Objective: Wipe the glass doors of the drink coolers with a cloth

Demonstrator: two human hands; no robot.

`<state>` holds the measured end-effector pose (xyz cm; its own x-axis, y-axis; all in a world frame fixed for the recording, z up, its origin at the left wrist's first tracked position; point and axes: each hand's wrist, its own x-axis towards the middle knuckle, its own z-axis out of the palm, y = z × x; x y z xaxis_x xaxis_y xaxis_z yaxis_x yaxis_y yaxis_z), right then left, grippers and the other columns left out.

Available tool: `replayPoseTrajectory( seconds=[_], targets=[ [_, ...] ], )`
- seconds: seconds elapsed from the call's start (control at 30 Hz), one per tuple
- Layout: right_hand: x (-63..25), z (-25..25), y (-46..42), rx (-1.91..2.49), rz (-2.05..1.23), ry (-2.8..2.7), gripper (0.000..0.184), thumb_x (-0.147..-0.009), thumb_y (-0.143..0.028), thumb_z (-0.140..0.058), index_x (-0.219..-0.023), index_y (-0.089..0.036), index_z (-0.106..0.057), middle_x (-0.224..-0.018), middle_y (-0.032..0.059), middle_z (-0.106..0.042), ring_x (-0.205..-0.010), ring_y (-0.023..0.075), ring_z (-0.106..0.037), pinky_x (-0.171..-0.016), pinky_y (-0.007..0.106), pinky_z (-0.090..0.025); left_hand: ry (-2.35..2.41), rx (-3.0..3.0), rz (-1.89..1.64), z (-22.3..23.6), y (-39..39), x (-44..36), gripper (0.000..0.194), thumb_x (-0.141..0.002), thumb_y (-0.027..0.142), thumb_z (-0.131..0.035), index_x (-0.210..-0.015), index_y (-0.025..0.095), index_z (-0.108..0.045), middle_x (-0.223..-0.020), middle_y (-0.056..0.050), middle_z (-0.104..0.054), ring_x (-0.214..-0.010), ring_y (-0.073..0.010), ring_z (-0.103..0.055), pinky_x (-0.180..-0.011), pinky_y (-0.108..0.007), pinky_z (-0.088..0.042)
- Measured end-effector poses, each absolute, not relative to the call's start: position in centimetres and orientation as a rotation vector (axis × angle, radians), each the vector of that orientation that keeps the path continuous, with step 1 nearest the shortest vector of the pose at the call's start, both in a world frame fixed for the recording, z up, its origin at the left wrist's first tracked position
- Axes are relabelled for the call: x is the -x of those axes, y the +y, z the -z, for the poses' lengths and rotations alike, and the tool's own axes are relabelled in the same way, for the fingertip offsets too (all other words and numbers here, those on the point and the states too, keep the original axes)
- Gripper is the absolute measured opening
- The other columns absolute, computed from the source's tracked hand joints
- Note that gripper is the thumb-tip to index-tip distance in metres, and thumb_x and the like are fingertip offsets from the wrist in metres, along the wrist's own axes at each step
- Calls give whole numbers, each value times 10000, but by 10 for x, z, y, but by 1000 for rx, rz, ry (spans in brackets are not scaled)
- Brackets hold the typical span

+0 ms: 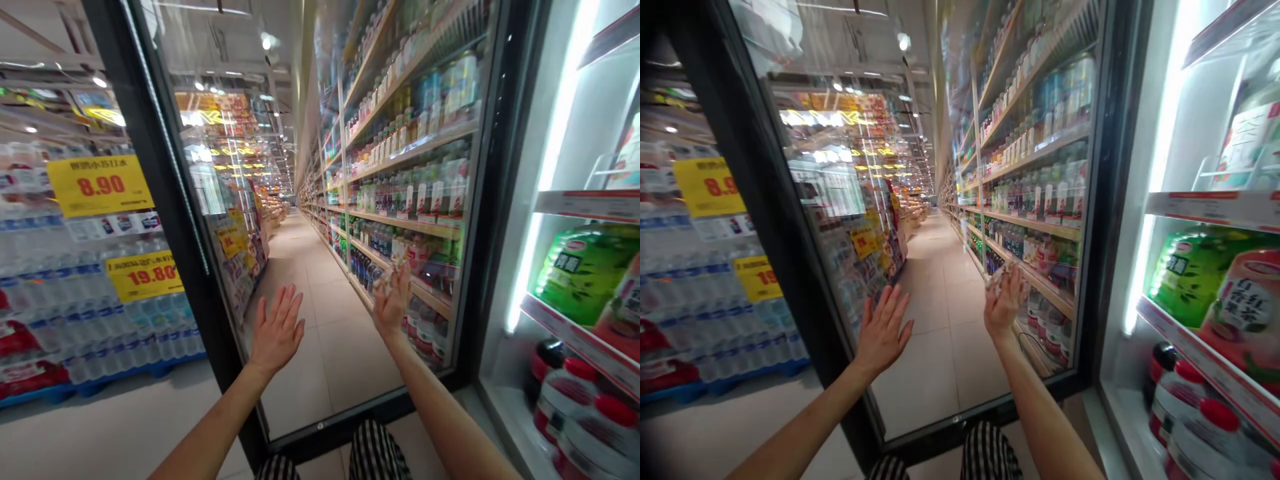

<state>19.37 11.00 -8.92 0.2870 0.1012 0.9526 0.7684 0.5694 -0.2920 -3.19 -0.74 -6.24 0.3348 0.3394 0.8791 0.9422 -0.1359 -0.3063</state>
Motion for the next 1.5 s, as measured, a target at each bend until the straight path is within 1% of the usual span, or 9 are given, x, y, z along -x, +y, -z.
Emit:
replayPoseTrajectory(
  seconds=[0.2, 0.37, 0.47, 0.7, 0.87, 0.97, 1.1, 1.27, 1.5],
  targets=[
    [-160, 105, 87, 612, 670, -1649, 462, -861, -328, -356, -1285, -153, -408, -1360, 151, -414, -1334, 264, -260, -1061, 510, -228, -1167, 1679, 806, 62, -7, 31, 660, -815, 280, -525, -1393, 208, -214, -1353, -126, -412, -1330, -203, -249, -1102, -454, -117],
    [-229, 102, 127, 910, 544, -1219, 484, -859, -256, -371, -1323, -117, -369, -1396, 197, -347, -1322, 268, -287, -1039, 520, -273, -1150, 1677, 820, 62, -8, 32, 673, -815, 273, -517, -1400, 214, -189, -1347, -113, -425, -1323, -207, -267, -1106, -447, -109],
    [-236, 93, 131, 976, 457, -1068, 491, -866, -259, -356, -1332, -102, -356, -1401, 212, -328, -1316, 278, -294, -1021, 533, -295, -1153, 1672, 844, 61, -10, 29, 668, -817, 272, -512, -1400, 211, -191, -1349, -117, -423, -1319, -218, -277, -1104, -455, -109],
    [-172, 96, 89, 598, 666, -1691, 452, -840, -287, -386, -1272, -164, -438, -1380, 134, -398, -1335, 252, -262, -1069, 498, -230, -1058, 1727, 812, 45, -2, 1, 618, -819, 252, -493, -1381, 195, -244, -1359, -113, -416, -1333, -196, -241, -1111, -434, -96],
    [-242, 91, 133, 885, 585, -1291, 475, -856, -282, -352, -1305, -134, -402, -1371, 173, -396, -1318, 258, -297, -1032, 522, -280, -1105, 1710, 754, 40, 10, -5, 543, -821, 270, -481, -1338, 177, -346, -1352, -111, -425, -1334, -199, -241, -1115, -425, -62],
    [-268, 79, 152, 1007, 483, -1022, 488, -872, -277, -301, -1311, -84, -387, -1372, 217, -371, -1315, 274, -297, -1010, 548, -293, -1111, 1693, 761, 42, 12, -3, 543, -821, 269, -481, -1340, 182, -348, -1352, -110, -425, -1328, -200, -258, -1115, -422, -64],
    [-229, 73, 131, 894, 540, -1184, 479, -860, -277, -347, -1313, -125, -388, -1393, 181, -357, -1317, 253, -298, -1035, 517, -277, -1108, 1714, 778, 42, 12, -4, 590, -819, 266, -484, -1370, 198, -285, -1364, -106, -406, -1331, -203, -249, -1113, -434, -63],
    [-201, 84, 111, 663, 677, -1581, 479, -835, -286, -403, -1303, -180, -403, -1393, 124, -381, -1332, 234, -273, -1073, 486, -232, -1102, 1710, 772, 41, 12, -5, 592, -818, 271, -493, -1368, 196, -290, -1363, -110, -404, -1326, -208, -259, -1112, -440, -60],
    [-243, 56, 145, 961, 446, -960, 487, -871, -285, -319, -1300, -70, -402, -1377, 215, -366, -1321, 269, -288, -1023, 516, -295, -1106, 1689, 757, 42, 12, -5, 564, -819, 279, -494, -1351, 187, -329, -1349, -112, -423, -1306, -218, -308, -1104, -432, -93]
  ],
)
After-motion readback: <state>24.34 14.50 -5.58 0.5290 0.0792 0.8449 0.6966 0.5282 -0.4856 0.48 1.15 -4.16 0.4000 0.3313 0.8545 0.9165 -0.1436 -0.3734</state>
